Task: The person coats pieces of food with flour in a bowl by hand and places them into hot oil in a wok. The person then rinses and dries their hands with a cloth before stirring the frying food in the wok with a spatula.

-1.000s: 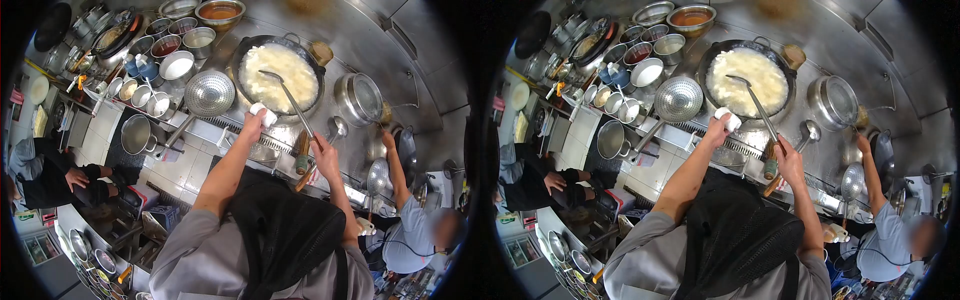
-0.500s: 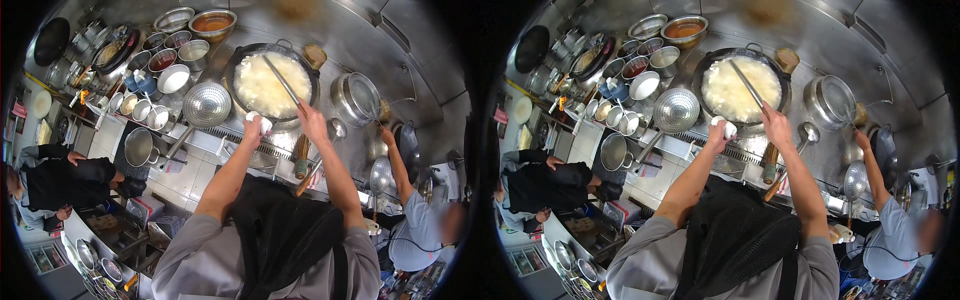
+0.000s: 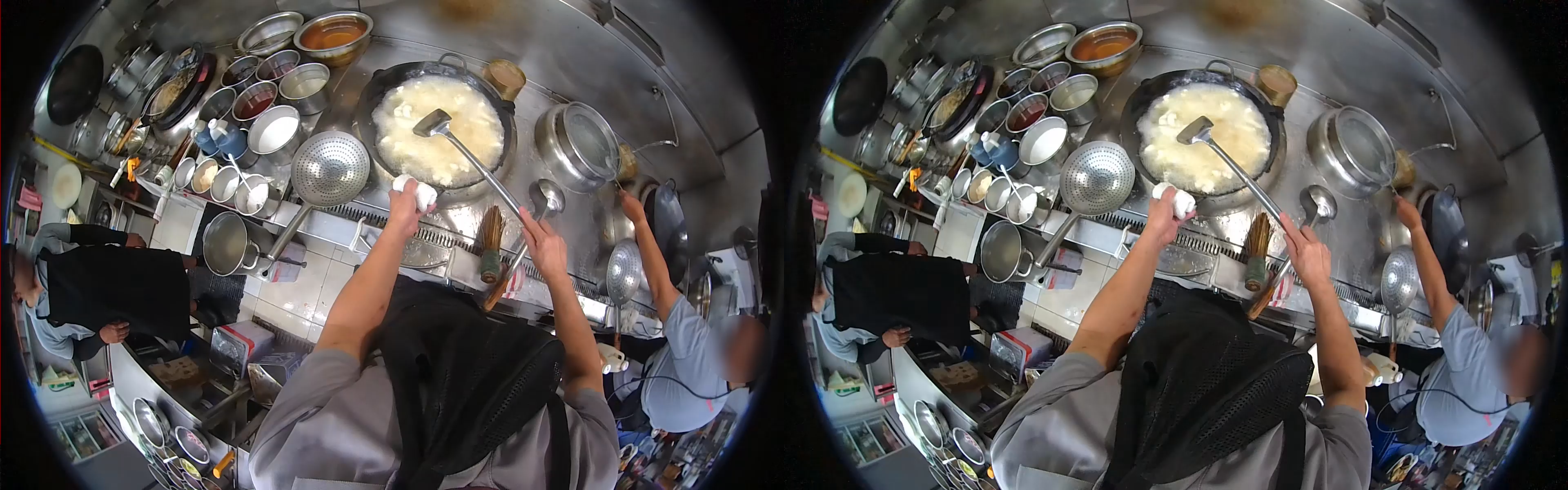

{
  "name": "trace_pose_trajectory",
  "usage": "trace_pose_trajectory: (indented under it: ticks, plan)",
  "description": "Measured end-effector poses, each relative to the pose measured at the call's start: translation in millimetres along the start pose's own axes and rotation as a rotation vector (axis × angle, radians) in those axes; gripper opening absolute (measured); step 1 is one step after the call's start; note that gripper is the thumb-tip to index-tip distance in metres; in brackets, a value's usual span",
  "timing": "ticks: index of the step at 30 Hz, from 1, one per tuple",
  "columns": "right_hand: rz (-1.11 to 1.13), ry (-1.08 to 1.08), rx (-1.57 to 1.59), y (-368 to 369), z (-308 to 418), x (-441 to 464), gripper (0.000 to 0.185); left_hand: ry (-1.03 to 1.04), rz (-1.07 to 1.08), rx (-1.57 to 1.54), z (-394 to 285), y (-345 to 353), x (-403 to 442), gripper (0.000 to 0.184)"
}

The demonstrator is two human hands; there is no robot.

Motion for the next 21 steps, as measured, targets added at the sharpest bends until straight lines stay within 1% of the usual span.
trace_pose_trajectory:
  ticks: [5, 6, 9, 10, 15, 19, 21]
  plan:
    - [0.013, 0.044, -0.013, -30, -12, -39, 0.045, -0.025, -0.009, 0.014, 1, 0, -3, 0.034]
    - [0.006, 0.046, -0.005, -42, -12, -44, 0.046, -0.064, -0.010, 0.019, 3, 0, -1, 0.034]
    - [-0.021, 0.019, 0.031, -82, -19, -52, 0.044, -0.099, -0.021, 0.020, -3, 6, -9, 0.034]
    - [0.003, 0.065, 0.055, -98, -19, -51, 0.042, -0.092, -0.007, 0.023, -3, 8, -10, 0.035]
    - [0.043, 0.117, 0.146, -177, -1, -47, 0.041, -0.033, 0.083, 0.010, 1, 11, -2, 0.035]
    - [0.170, 0.145, 0.105, -181, 9, -42, 0.040, -0.050, 0.129, -0.004, 3, 12, -3, 0.032]
    - [0.164, 0.116, 0.107, -162, 11, -35, 0.039, -0.043, 0.187, -0.014, 7, 19, -4, 0.031]
Point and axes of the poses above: each hand's wrist, its own x-axis towards the middle knuckle, its own y-axis out of the palm, z = x × y, the point moved 8 cm from there along x, towards the middle knuckle, and after that the axes turned 1 degree about z, right-handed, at the moved point
